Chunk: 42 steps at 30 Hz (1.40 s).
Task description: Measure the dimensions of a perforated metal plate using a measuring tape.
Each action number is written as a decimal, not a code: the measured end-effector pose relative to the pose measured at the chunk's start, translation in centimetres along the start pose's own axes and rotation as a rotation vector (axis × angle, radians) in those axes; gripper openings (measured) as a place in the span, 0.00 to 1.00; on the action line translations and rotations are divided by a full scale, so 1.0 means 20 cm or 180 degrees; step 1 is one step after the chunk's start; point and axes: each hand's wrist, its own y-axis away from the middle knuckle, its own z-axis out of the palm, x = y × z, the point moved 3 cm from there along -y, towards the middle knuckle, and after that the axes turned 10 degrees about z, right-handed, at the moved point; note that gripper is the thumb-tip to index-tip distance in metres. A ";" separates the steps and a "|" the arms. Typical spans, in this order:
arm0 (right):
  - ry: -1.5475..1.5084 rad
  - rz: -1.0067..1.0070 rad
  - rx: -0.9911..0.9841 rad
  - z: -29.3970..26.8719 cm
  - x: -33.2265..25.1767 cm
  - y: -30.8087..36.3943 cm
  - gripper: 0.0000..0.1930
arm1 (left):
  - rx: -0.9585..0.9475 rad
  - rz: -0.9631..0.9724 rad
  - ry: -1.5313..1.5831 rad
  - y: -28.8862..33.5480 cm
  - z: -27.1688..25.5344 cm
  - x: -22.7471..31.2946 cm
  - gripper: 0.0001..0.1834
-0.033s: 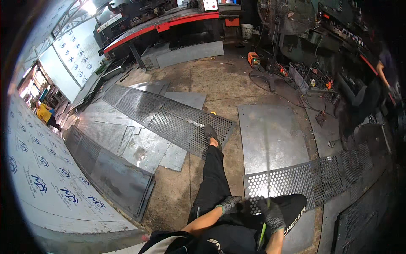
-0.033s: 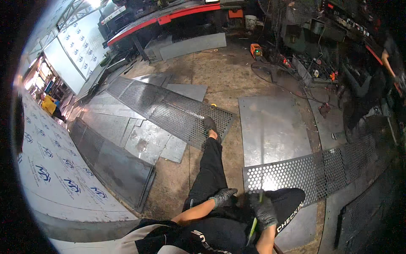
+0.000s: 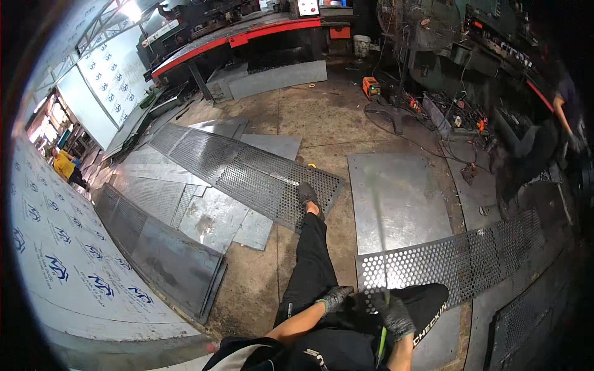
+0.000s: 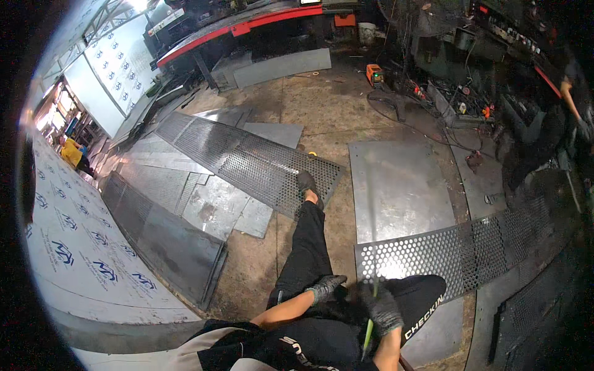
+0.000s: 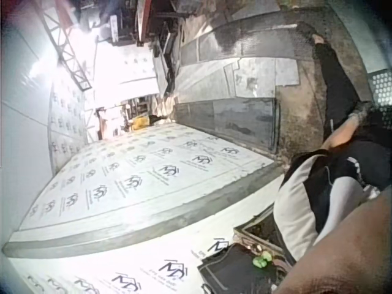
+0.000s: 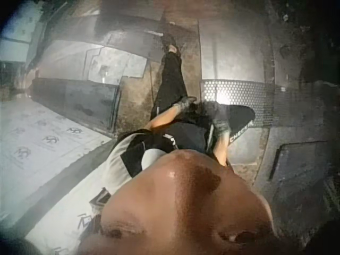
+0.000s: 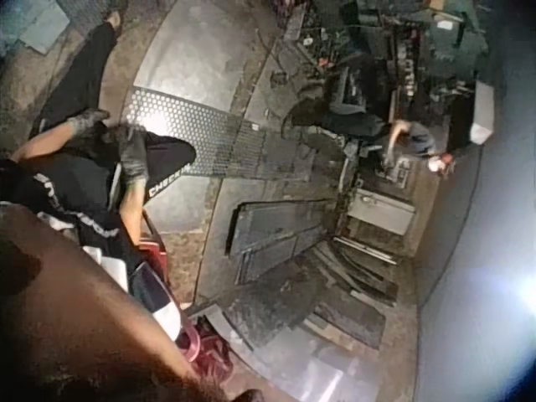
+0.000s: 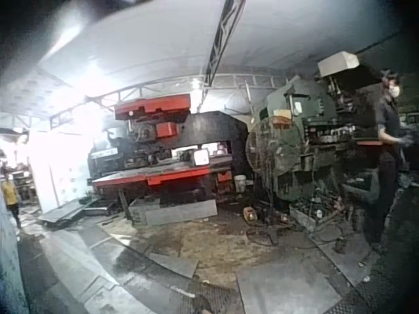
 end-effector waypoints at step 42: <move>-0.1622 -0.0451 0.3076 -0.22 0.36 -0.14 0.31 | -0.0300 -0.0240 0.1135 -0.33 -0.12 -0.32 0.15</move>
